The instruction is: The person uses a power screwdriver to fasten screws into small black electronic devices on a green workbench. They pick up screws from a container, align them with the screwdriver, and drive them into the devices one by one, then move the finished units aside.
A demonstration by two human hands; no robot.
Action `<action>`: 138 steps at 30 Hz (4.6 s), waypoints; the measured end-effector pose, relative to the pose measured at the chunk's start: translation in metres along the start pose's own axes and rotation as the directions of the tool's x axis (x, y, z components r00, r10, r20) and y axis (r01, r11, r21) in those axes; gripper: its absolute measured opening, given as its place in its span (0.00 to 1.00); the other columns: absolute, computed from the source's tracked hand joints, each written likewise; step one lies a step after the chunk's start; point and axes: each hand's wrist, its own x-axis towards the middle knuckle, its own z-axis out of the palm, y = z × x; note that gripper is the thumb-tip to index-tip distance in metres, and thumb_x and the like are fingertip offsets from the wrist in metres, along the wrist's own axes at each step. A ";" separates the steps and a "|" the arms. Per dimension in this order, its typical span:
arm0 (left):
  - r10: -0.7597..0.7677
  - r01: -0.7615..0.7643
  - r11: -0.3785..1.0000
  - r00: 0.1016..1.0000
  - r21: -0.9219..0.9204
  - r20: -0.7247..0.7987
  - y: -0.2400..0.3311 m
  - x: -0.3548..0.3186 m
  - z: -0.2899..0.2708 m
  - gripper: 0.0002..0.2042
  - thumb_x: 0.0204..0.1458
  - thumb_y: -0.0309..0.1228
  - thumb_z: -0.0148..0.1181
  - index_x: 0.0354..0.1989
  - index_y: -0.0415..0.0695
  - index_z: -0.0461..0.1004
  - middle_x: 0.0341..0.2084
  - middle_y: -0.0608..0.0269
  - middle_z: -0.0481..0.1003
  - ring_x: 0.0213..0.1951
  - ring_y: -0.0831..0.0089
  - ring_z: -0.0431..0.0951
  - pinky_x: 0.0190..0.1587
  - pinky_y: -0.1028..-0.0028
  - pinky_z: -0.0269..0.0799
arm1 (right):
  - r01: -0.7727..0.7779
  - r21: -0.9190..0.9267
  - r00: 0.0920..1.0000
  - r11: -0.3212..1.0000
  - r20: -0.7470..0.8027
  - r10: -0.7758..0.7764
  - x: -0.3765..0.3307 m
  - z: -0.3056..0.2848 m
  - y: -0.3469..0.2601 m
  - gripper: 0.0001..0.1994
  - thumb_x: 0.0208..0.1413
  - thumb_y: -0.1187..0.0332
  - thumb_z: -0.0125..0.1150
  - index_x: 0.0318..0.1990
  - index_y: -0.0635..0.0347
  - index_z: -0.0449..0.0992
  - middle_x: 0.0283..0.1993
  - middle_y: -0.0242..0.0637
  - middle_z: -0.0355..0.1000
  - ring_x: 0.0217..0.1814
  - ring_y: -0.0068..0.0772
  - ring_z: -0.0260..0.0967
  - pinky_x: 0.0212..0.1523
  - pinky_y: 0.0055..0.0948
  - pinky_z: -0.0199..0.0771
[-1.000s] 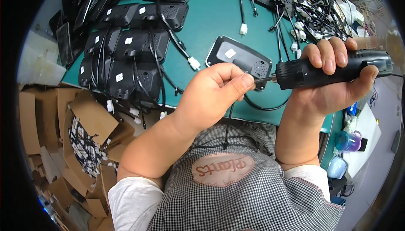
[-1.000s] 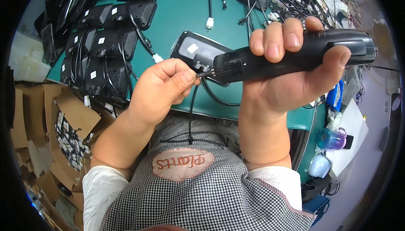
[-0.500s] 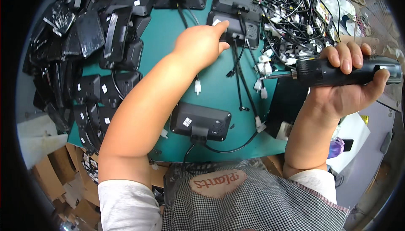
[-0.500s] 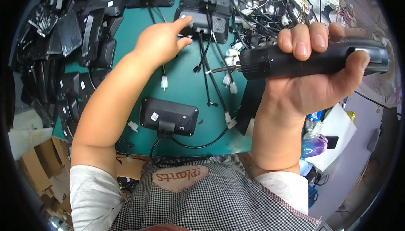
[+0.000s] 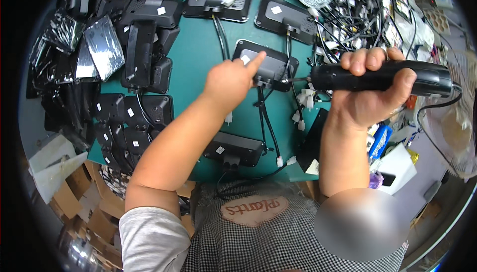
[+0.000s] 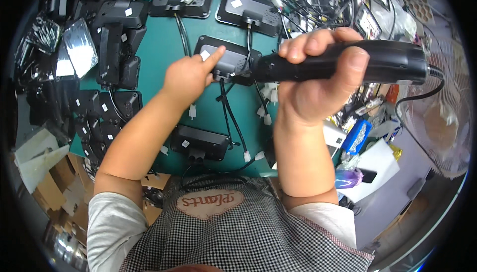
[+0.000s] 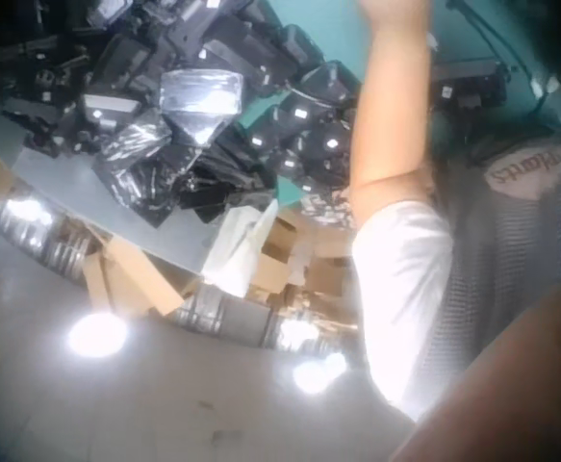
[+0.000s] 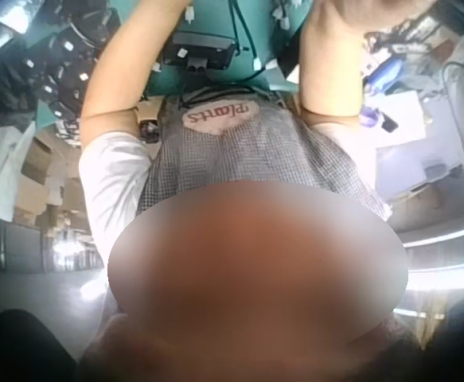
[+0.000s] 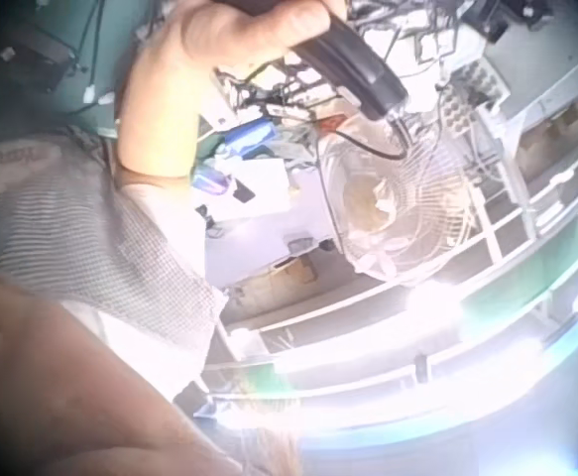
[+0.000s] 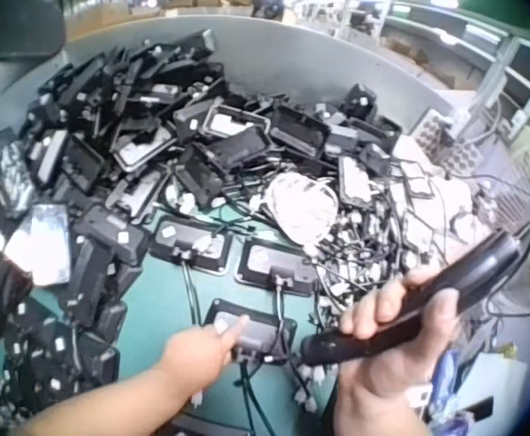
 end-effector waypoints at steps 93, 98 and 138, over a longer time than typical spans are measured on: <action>-0.186 0.121 -0.609 0.939 -0.784 0.289 -0.043 -0.024 0.003 0.15 0.57 0.33 0.51 0.48 0.36 0.68 0.37 0.59 0.74 0.36 0.73 0.75 0.39 0.75 0.72 | -0.263 0.114 0.900 0.958 0.386 0.201 0.019 0.030 0.116 0.26 0.51 0.46 0.53 0.43 0.64 0.70 0.27 0.31 0.63 0.25 0.26 0.61 0.31 0.32 0.64; -0.221 0.112 -0.665 0.915 -0.738 0.338 -0.045 -0.022 0.009 0.09 0.55 0.28 0.52 0.40 0.38 0.73 0.29 0.63 0.75 0.26 0.78 0.72 0.29 0.79 0.69 | -0.271 0.110 0.903 0.956 0.372 0.213 0.020 0.029 0.115 0.25 0.51 0.47 0.55 0.42 0.64 0.70 0.28 0.32 0.65 0.25 0.27 0.61 0.31 0.31 0.63; -0.188 0.087 0.895 0.963 -0.437 -0.194 -0.011 -0.045 0.042 0.22 0.39 0.30 0.53 0.48 0.51 0.72 0.17 0.69 0.64 0.21 0.72 0.69 0.20 0.75 0.68 | 0.124 -0.183 0.811 0.975 0.585 0.007 -0.034 0.009 0.139 0.29 0.50 0.45 0.58 0.49 0.60 0.63 0.31 0.40 0.68 0.23 0.33 0.67 0.24 0.33 0.69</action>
